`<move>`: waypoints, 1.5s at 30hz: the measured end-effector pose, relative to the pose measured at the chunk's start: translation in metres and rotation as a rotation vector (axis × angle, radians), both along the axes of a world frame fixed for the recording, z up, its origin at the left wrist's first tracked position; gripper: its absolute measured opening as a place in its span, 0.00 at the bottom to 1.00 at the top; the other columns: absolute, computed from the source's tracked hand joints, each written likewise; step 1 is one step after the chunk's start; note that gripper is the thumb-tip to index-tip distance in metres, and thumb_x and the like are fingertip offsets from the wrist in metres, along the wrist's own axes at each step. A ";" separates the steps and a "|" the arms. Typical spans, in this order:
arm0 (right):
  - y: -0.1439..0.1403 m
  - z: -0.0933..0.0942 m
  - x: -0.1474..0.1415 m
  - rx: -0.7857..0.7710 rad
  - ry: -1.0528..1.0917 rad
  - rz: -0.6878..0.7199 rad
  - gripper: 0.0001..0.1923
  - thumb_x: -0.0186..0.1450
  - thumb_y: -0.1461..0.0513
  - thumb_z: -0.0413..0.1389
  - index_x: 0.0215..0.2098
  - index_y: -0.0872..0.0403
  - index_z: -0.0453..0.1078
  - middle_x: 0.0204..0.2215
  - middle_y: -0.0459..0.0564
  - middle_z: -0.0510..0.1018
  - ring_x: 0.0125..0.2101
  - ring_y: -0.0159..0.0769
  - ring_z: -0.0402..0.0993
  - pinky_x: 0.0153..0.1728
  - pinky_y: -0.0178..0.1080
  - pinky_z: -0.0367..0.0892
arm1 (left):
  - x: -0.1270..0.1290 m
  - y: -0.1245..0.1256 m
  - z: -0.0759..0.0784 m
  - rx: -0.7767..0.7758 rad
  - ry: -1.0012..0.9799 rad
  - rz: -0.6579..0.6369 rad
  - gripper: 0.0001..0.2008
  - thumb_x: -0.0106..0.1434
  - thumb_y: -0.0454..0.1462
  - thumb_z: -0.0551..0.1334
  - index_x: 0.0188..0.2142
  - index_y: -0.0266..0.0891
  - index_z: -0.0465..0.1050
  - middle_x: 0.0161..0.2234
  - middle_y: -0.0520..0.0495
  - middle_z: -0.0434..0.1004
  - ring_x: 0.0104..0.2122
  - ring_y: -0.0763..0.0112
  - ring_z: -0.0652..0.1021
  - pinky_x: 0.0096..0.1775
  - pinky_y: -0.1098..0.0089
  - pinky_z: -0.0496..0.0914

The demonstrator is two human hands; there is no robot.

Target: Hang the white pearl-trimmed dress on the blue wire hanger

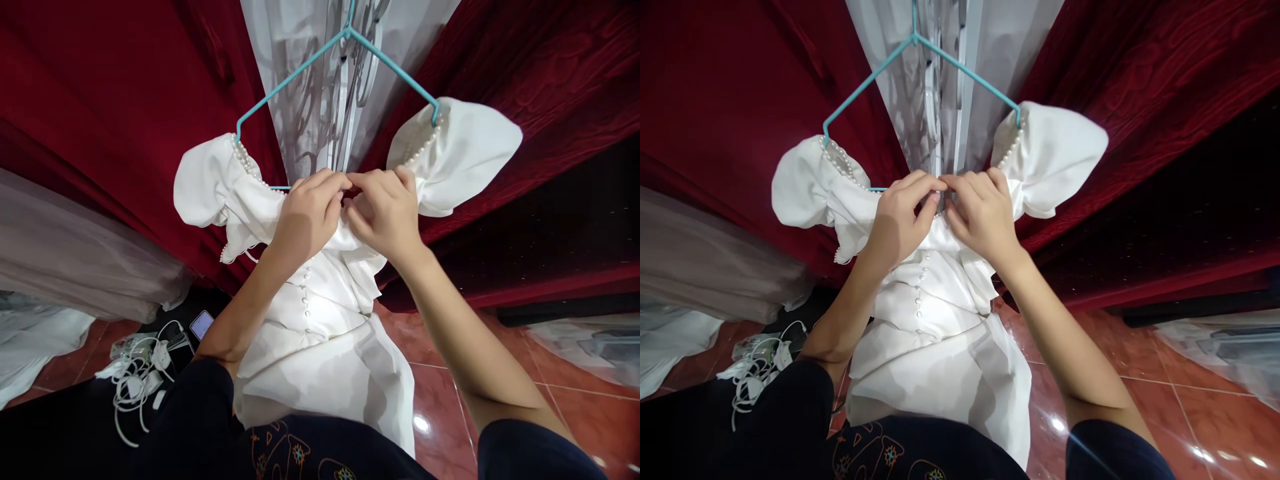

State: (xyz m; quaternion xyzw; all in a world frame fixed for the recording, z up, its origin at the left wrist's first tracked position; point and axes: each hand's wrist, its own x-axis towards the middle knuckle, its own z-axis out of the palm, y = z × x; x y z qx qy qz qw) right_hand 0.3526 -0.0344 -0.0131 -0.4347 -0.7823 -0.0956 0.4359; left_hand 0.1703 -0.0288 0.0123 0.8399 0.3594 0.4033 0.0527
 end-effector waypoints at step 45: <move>-0.002 0.014 0.003 0.239 0.261 -0.002 0.11 0.76 0.56 0.57 0.52 0.47 0.79 0.44 0.51 0.84 0.46 0.43 0.80 0.53 0.51 0.71 | -0.041 0.013 -0.001 0.069 -0.005 0.188 0.13 0.75 0.28 0.57 0.46 0.42 0.80 0.46 0.50 0.87 0.46 0.63 0.82 0.58 0.59 0.69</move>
